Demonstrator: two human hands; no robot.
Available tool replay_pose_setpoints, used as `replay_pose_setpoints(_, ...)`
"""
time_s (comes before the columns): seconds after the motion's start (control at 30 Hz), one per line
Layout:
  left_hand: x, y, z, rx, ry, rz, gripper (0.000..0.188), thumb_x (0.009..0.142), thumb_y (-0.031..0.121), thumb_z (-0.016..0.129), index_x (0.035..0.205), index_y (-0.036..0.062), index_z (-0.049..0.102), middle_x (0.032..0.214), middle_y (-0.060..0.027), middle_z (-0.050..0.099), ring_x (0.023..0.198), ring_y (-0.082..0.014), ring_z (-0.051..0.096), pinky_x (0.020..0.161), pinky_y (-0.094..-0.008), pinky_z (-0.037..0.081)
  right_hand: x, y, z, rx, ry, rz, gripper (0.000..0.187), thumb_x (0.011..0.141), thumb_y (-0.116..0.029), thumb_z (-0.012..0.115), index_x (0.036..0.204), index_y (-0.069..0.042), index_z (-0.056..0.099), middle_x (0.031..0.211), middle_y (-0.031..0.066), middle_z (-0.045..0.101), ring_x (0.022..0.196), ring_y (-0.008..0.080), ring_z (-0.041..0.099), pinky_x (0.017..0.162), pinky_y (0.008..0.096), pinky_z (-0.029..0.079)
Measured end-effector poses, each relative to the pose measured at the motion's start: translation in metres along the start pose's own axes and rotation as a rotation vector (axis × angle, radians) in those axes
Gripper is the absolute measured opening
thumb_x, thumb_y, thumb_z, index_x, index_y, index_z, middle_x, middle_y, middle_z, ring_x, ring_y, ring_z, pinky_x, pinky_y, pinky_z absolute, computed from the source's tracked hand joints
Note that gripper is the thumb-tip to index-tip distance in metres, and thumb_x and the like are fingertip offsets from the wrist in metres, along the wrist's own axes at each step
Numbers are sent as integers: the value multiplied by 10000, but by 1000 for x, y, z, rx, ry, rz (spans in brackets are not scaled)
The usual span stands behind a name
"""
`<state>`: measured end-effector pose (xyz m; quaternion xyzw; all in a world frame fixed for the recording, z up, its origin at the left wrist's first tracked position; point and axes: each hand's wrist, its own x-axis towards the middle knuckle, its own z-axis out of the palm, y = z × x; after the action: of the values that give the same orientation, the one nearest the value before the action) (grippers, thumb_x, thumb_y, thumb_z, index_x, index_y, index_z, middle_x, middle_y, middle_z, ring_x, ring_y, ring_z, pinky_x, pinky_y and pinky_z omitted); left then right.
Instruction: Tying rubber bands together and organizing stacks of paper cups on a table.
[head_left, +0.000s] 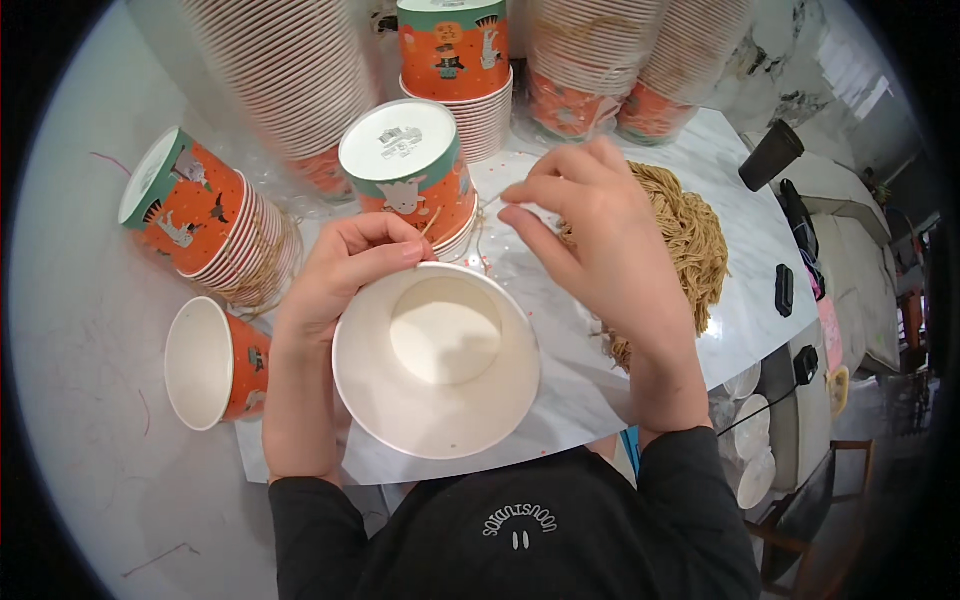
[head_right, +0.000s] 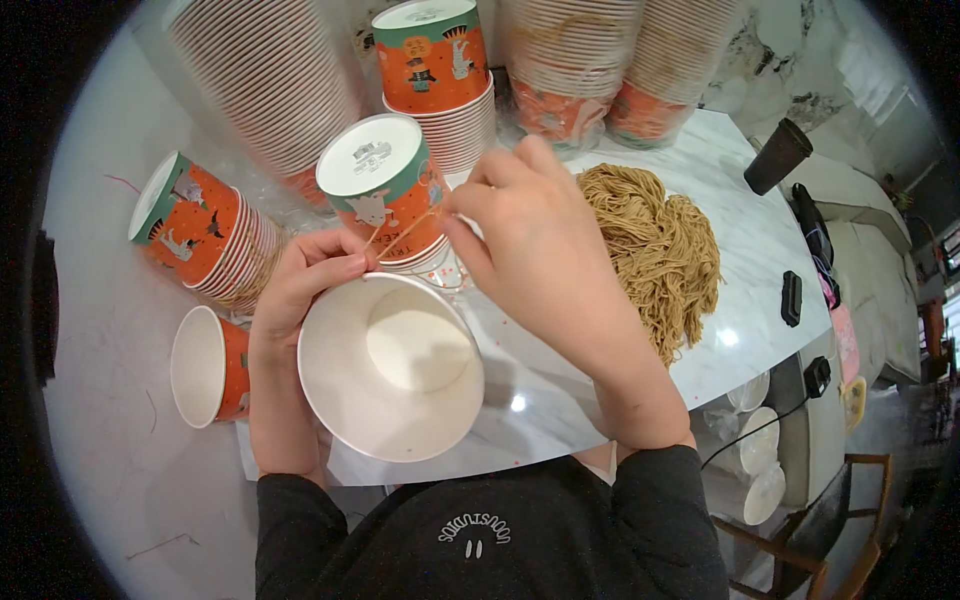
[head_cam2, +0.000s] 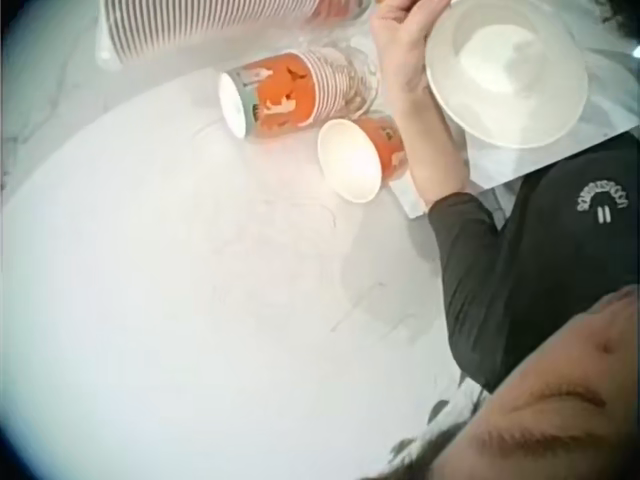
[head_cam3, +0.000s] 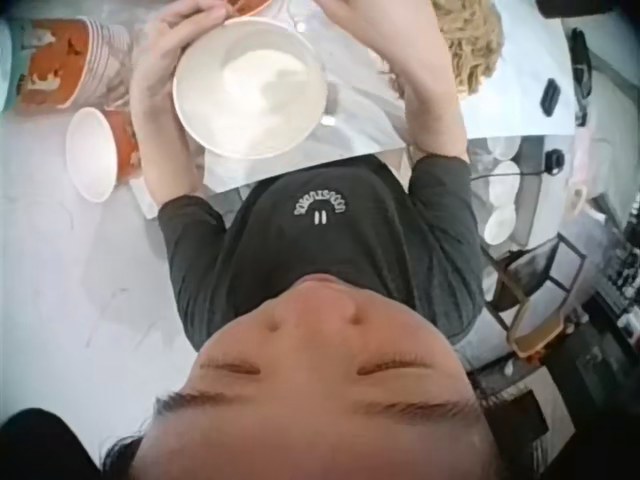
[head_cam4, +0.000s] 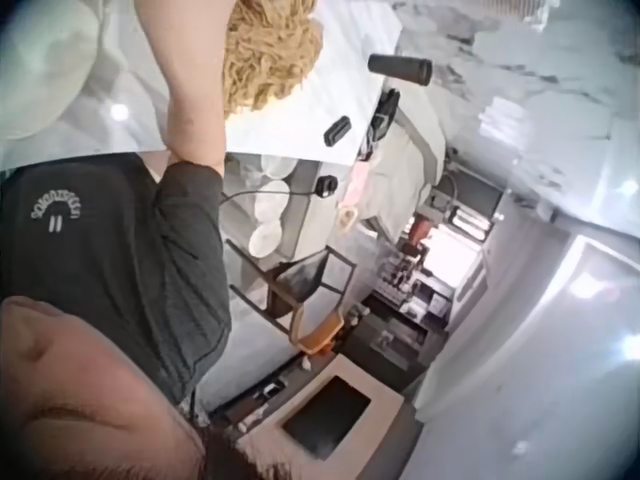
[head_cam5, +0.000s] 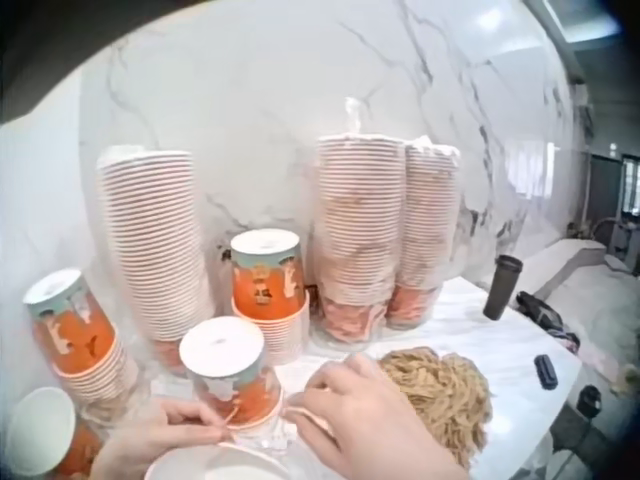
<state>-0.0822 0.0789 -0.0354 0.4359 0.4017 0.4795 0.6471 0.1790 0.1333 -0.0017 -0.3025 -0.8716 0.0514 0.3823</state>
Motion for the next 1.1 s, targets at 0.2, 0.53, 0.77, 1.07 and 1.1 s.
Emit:
replay_pose_setpoints(0.2, 3, -10, 7, 58, 22, 29, 129, 936, 118, 740, 993, 2, 730, 917, -44, 745, 805, -86, 684, 728, -227, 538, -10, 14, 19, 26, -159, -67, 160, 908, -201, 726, 912, -43, 702, 1027, 83, 681, 1074, 297, 638, 1090, 557, 333)
replay_pose_setpoints(0.53, 6, -11, 13, 98, -7, 9, 125, 939, 122, 737, 990, 9, 729, 940, -39, 746, 828, -82, 686, 738, -225, 539, 4, 45, 47, 1204, -704, 289, 131, 1031, -89, 621, 1121, -49, 535, 1072, -18, 615, 996, 48, 580, 867, 214, 483)
replay_pose_setpoints(0.77, 11, -16, 8, 99, 46, -34, 111, 946, 122, 721, 987, 19, 720, 938, -28, 737, 824, -77, 677, 744, -223, 533, 4, 42, 7, 485, -622, -14, 131, 934, -73, 688, 1058, -33, 694, 1008, 34, 661, 941, 177, 603, 764, 287, 493)
replay_pose_setpoints(1.07, 16, -22, 18, 7, 38, -106, 89, 975, 123, 662, 982, 38, 687, 920, -10, 713, 800, -67, 661, 720, -219, 524, 8, 23, 30, 317, -145, -268, 286, 818, 26, 726, 1080, -80, 767, 1085, 51, 701, 1028, 274, 604, 874, 382, 524)
replay_pose_setpoints(1.1, 17, -23, 17, 3, 24, -119, 85, 974, 121, 661, 972, 38, 684, 918, -12, 712, 799, -68, 660, 719, -219, 524, 9, 25, 33, 346, -125, -288, 275, 819, 19, 734, 1068, -91, 776, 1079, 45, 702, 1036, 267, 604, 889, 382, 523)
